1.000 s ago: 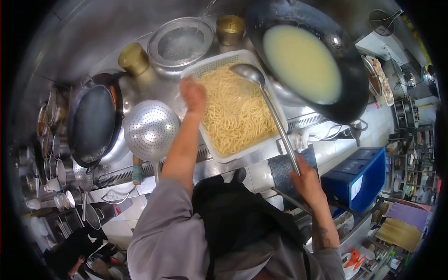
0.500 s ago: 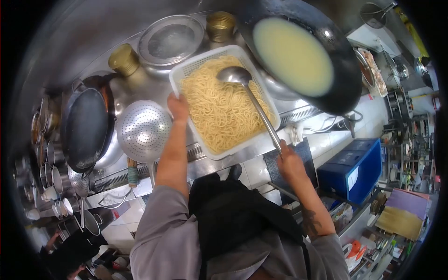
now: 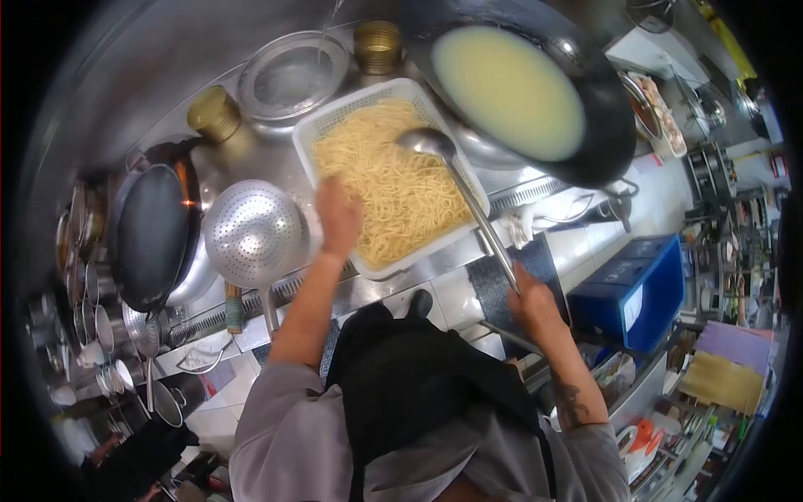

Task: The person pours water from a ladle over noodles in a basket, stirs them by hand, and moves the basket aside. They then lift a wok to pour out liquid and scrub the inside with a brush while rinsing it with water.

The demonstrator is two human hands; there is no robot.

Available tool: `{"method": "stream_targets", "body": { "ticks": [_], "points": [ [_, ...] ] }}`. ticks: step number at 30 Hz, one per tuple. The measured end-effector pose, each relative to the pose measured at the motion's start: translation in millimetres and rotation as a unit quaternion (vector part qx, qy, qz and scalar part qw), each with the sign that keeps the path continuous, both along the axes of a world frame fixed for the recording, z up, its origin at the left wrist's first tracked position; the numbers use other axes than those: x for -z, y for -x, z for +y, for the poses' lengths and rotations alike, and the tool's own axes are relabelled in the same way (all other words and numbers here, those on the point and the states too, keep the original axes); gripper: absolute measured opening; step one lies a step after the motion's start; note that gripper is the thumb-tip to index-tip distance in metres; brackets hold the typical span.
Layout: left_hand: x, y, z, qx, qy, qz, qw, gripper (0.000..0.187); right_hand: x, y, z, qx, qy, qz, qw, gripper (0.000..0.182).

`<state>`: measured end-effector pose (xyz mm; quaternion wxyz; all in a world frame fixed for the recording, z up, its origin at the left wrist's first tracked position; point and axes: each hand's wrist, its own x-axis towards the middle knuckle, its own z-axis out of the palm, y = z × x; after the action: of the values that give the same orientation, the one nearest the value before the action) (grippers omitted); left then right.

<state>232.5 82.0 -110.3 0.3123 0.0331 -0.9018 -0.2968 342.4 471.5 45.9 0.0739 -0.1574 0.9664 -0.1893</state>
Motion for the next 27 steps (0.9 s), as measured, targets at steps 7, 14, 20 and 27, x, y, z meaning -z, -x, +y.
{"method": "stream_targets", "body": {
  "ticks": [7, 14, 20, 27],
  "points": [
    [2, -83, 51, 0.129, 0.03, -0.114, 0.985, 0.071, 16, 131, -129, -0.024, 0.235, -0.068, 0.969, 0.031],
    [-1, -67, 50, 0.073, -0.008, -0.15, 0.986, 0.082, 61, 233, -290, 0.022, 0.381, -0.209, 0.9, 0.012],
    [11, -36, 27, 0.073, 0.03, -0.134, 0.988, 0.086, 41, 240, -291, 0.024, 0.664, -0.644, 0.38, 0.029],
    [15, 20, -16, 0.042, 0.081, -0.161, 0.983, 0.085, 8, 177, -204, 0.033, 0.689, -0.635, 0.348, 0.039]
  ]
}}
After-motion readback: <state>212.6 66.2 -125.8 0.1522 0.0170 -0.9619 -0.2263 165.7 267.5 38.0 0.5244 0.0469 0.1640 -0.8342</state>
